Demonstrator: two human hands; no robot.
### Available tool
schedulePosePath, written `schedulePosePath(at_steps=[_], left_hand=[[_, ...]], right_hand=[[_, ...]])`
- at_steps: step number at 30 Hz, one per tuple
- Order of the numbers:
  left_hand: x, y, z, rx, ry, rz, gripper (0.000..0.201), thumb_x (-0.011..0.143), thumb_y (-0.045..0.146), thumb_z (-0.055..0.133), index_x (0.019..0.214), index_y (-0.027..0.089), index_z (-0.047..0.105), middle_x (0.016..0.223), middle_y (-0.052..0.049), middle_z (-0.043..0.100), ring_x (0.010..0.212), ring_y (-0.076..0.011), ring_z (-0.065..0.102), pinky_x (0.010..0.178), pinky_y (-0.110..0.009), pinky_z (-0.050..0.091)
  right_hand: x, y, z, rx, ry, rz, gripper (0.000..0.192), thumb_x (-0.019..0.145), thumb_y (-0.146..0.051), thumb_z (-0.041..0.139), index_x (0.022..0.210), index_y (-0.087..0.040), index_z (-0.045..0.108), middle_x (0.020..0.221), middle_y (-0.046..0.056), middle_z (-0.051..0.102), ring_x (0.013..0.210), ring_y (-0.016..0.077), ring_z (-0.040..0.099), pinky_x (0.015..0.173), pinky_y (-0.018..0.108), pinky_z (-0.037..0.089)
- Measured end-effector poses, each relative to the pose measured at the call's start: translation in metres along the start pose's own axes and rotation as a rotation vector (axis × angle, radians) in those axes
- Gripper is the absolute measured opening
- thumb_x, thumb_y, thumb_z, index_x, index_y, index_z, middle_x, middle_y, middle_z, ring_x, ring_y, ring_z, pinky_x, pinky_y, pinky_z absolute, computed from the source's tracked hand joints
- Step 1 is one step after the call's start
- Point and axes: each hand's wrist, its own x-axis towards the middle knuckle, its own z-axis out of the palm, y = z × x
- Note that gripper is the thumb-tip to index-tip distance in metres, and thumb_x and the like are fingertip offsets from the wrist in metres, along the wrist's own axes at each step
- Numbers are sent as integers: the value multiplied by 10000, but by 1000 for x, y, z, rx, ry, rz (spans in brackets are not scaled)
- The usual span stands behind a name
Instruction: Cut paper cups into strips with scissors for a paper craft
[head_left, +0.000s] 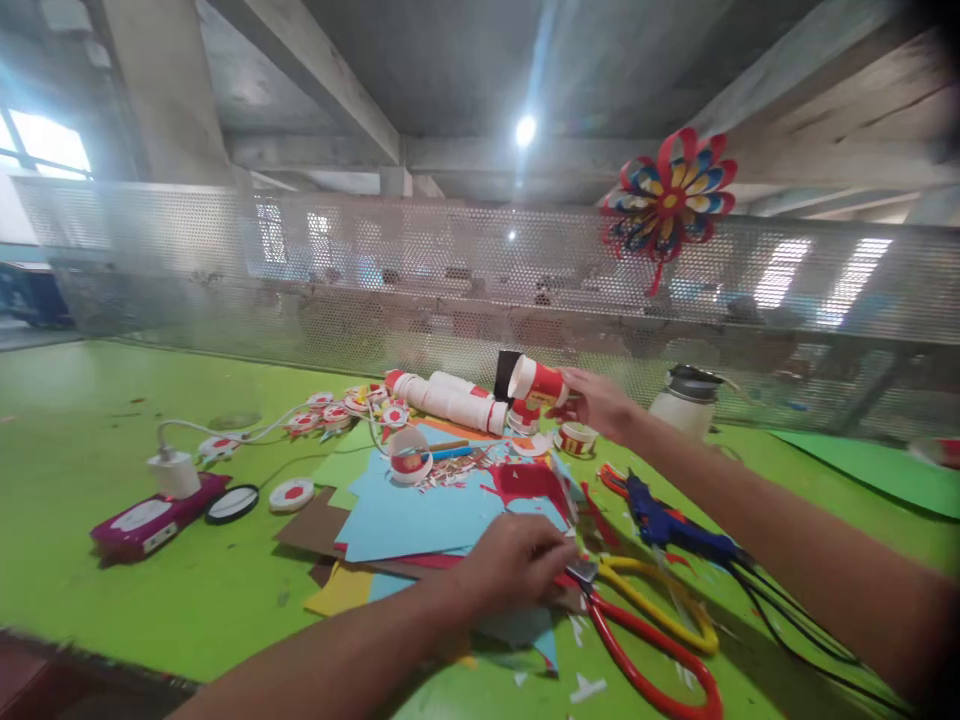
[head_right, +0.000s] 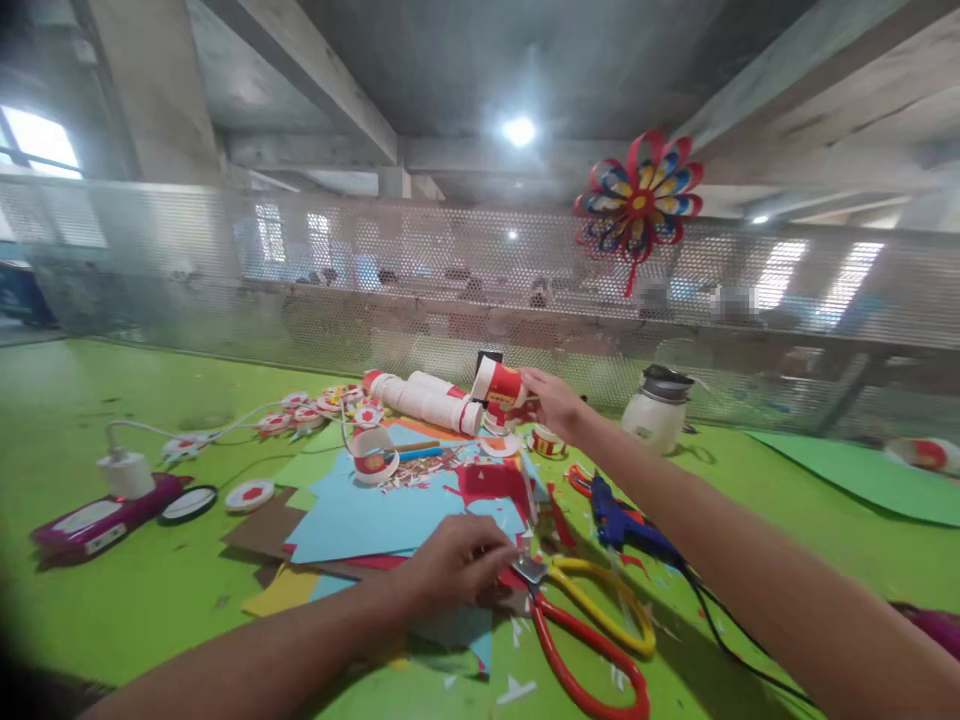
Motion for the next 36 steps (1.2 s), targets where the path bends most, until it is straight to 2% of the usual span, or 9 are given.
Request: schedulePosePath(at_steps=[2, 5, 7, 13, 16, 21, 26, 32, 36], left_hand=[[5, 0, -3, -160, 156, -127, 243, 882, 350, 536, 841, 151, 669, 718, -30, 650, 640, -118, 560, 618, -230, 430], [14, 5, -8, -355, 377, -239, 290, 864, 432, 553, 899, 150, 613, 772, -39, 625, 696, -148, 578, 603, -252, 460], [20, 15, -12, -452, 440, -267, 372, 803, 463, 632, 1007, 156, 581, 854, -56, 616, 780, -179, 595, 588, -257, 478], [30, 59, -20, -794, 272, -289, 655, 757, 452, 709, 1313, 197, 477, 1191, -111, 601, 986, -213, 604, 792, -321, 516], [35, 71, -15, -887, 253, -299, 695, 764, 387, 726, 1367, 203, 432, 1168, -105, 627, 929, -192, 629, 824, -334, 514], [42, 67, -12, -1021, 350, -333, 634, 748, 282, 748, 1324, 226, 488, 1140, -77, 661, 882, -165, 655, 752, -274, 534], [47, 48, -25, -1178, 299, -392, 365, 805, 297, 669, 1124, 123, 634, 1020, -115, 715, 872, -211, 686, 782, -326, 556], [44, 23, -33, -1265, 411, -562, 195, 822, 192, 620, 982, 90, 666, 882, -105, 735, 750, -193, 687, 743, -360, 574], [41, 8, -37, -1274, 529, -576, 240, 803, 237, 651, 988, 84, 658, 869, -98, 732, 703, -180, 680, 646, -303, 566]], right_hand=[[-39, 7, -2, 115, -40, 9, 280, 1008, -251, 323, 1186, -179, 526, 878, 47, 677, 657, 157, 667, 620, 316, 527], [-90, 18, 2, 254, -65, 6, 273, 989, -267, 312, 1064, -185, 561, 867, 57, 680, 663, 161, 676, 631, 310, 523], [-116, 23, 7, 317, -65, 2, 280, 985, -303, 312, 1024, -189, 564, 875, 58, 678, 663, 159, 675, 633, 310, 524], [-157, 29, 19, 380, -49, -62, 249, 951, -347, 383, 1119, -215, 510, 953, 64, 683, 682, 171, 684, 679, 346, 543], [-162, 35, 22, 328, -28, -110, 303, 944, -371, 399, 1202, -221, 448, 927, 56, 681, 678, 180, 688, 676, 367, 558], [-160, 52, 21, 56, 16, -220, 367, 920, -435, 456, 1186, -185, 496, 883, 65, 658, 692, 206, 678, 620, 375, 561], [-165, 61, 13, -373, 123, -406, 264, 929, -387, 476, 955, -175, 632, 925, 101, 622, 866, 234, 581, 803, 411, 467], [-179, 62, 6, -801, -19, -422, 198, 872, -274, 544, 884, -137, 687, 890, 165, 651, 887, 328, 566, 786, 470, 404], [-187, 67, 4, -1187, -183, -338, 218, 861, -261, 532, 967, -146, 684, 884, 155, 659, 838, 321, 590, 688, 397, 405]])
